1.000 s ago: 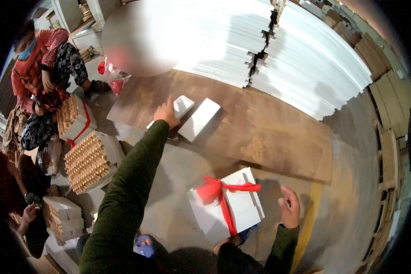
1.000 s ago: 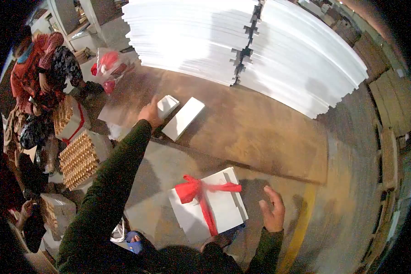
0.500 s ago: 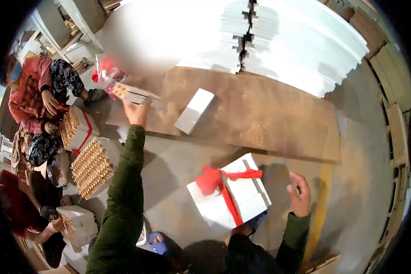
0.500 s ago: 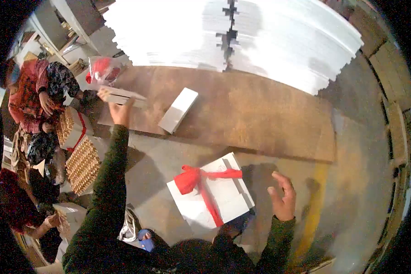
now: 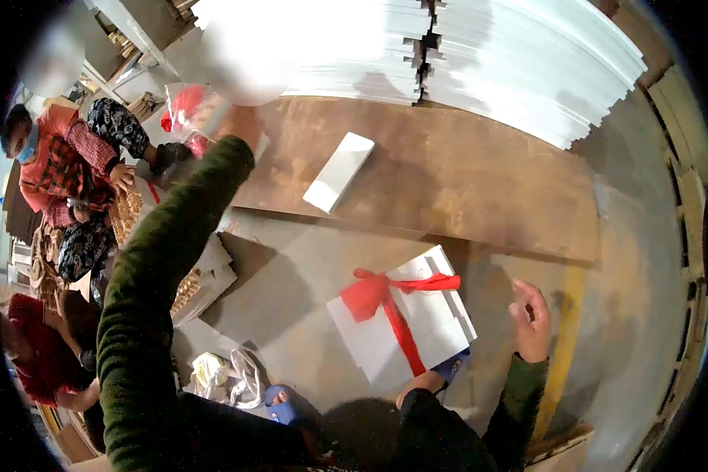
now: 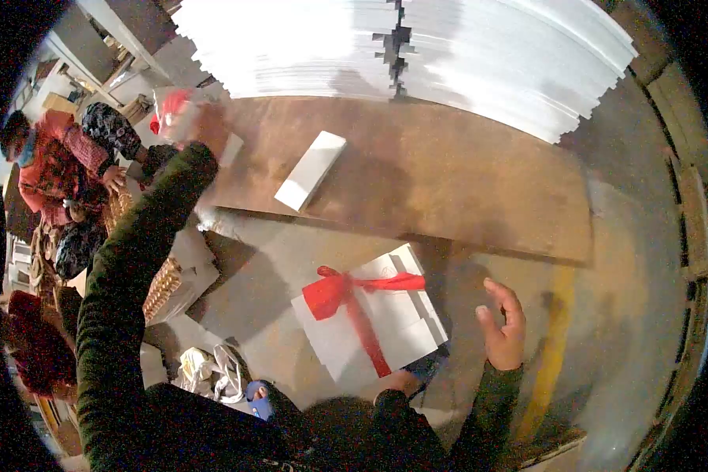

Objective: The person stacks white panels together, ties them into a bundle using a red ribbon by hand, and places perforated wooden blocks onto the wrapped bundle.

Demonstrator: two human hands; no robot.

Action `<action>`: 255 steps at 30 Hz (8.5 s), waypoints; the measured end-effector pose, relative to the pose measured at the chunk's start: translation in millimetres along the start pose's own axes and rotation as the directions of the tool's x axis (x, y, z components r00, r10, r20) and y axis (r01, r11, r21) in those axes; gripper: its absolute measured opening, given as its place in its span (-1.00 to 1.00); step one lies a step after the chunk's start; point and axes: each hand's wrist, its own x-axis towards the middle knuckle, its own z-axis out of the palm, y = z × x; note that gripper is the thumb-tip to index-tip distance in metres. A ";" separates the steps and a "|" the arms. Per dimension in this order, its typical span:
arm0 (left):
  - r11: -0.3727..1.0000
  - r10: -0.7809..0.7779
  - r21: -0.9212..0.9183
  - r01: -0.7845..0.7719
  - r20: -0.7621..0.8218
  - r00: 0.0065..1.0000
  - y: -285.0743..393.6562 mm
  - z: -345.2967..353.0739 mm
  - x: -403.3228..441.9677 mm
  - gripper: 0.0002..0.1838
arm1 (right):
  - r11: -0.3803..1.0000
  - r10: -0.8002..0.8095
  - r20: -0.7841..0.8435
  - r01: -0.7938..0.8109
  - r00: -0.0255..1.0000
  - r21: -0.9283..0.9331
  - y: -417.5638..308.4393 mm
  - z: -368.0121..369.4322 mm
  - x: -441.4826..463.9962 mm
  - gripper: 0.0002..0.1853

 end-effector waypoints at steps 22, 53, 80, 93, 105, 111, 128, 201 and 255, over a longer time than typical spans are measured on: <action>0.240 0.432 -0.886 -0.396 -0.267 0.861 70.5 -123.0 -256.1 -0.19 | 0.718 0.015 0.395 0.265 0.919 -0.644 -59.5 127.6 -35.6 -0.85; 0.349 0.617 -0.654 -0.671 -0.378 0.690 119.5 -114.0 -279.9 -0.42 | 0.913 0.005 0.478 0.191 0.878 -0.359 -40.5 124.2 -22.1 -0.77; 0.452 0.312 -0.725 -0.519 -0.417 0.854 177.5 -100.2 -296.6 -0.46 | 0.905 -0.070 0.319 0.195 0.945 -0.379 -30.6 112.6 -59.6 -0.76; 0.507 0.200 -0.786 -0.354 -0.292 0.935 157.7 -80.6 -314.3 -0.26 | 0.863 -0.209 0.313 0.325 0.927 -0.386 -18.6 114.5 -57.4 -0.83; 0.538 -0.018 -0.818 -0.202 -0.250 0.968 221.2 -90.4 -303.3 -0.36 | 0.824 -0.399 0.347 0.498 0.849 -0.272 -13.3 116.9 -53.3 -0.88; 0.299 0.179 -0.919 -0.256 -0.209 0.961 170.2 -85.1 -279.9 -0.50 | 0.834 -0.325 0.385 0.454 0.864 -0.313 -18.0 111.2 -56.7 -0.85; -0.261 -0.440 -0.965 0.009 0.127 0.889 40.1 82.5 -65.1 -0.64 | 0.893 -0.358 0.290 0.416 0.888 -0.172 -9.8 109.9 -54.8 -0.80; 0.585 0.205 -0.777 -0.234 -0.137 0.969 173.9 -123.3 -378.2 -0.23 | 0.866 -0.156 0.362 0.304 0.919 -0.398 -13.4 93.4 -77.9 -0.82; 0.302 -0.016 -0.919 -0.253 -0.271 0.963 203.3 -105.9 -284.9 -0.55 | 0.967 -0.092 0.370 0.172 0.924 -0.187 -11.8 71.8 -87.9 -0.87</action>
